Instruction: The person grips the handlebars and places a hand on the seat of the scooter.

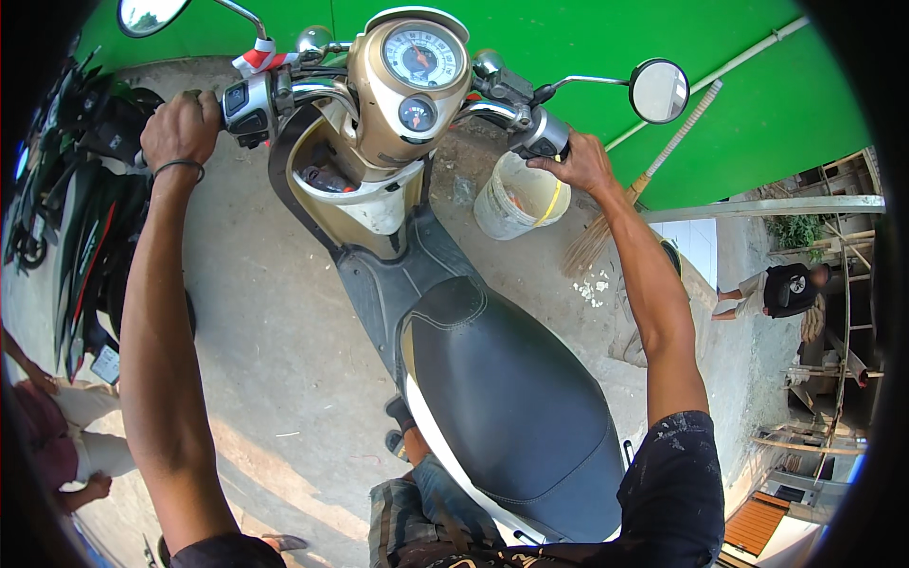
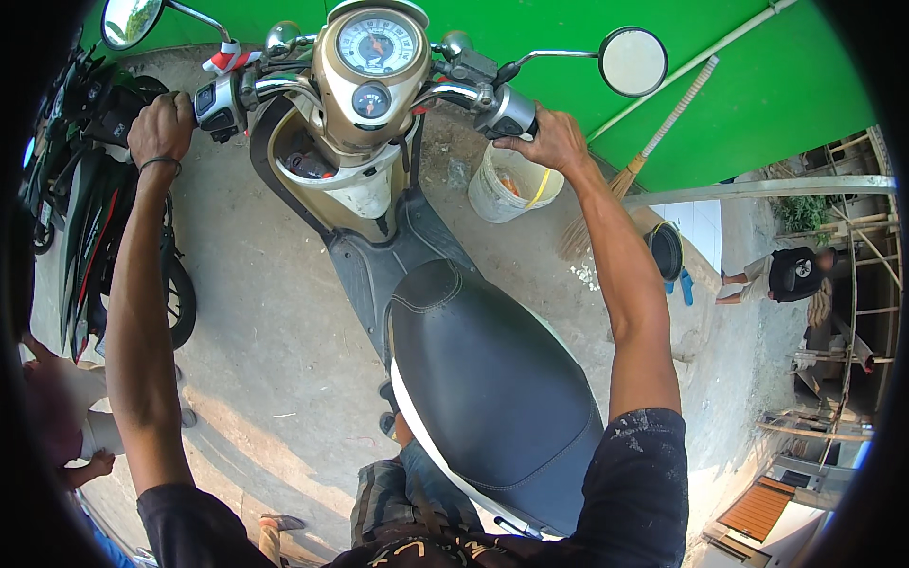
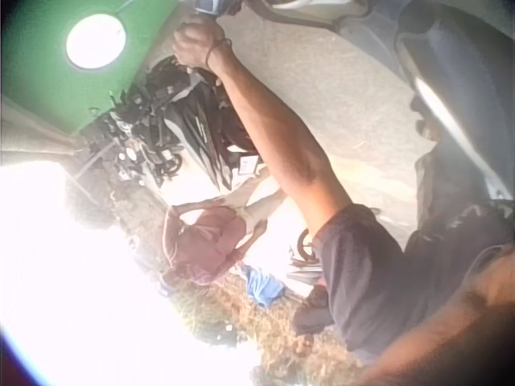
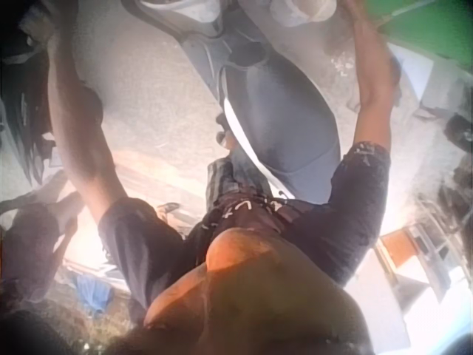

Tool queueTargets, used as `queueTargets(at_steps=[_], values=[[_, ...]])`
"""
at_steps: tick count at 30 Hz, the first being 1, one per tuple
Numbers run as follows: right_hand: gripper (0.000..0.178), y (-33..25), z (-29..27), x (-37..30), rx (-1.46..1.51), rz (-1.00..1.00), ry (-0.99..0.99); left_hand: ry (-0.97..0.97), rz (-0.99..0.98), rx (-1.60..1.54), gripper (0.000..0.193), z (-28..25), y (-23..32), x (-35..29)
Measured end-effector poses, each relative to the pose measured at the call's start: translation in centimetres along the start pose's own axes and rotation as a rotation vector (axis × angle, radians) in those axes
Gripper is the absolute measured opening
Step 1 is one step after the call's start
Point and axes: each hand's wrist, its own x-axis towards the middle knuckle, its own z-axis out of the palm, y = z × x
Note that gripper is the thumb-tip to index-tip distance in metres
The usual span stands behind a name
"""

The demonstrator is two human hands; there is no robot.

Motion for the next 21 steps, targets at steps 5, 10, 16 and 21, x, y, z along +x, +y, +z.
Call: queueTargets(at_steps=[5,10,16,21], values=[[0.099,0.1,0.7,-0.4,-0.059,0.043,0.044,-0.001,-0.001,-0.009,0.044,-0.2,0.2,-0.1],[0.11,1.0,0.4,0.6,0.121,-0.015,-0.024,-0.032,0.035,-0.049,0.043,-0.2,0.0,0.3],[0.128,2.3,-0.3,1.9,0.198,0.038,-0.268,0.034,0.118,-0.051,0.043,1.0,-0.3,1.1],[0.131,0.0,-1.3,1.7,0.393,0.304,-0.456,-0.076,0.075,-0.012,0.044,0.6,-0.6,1.6]])
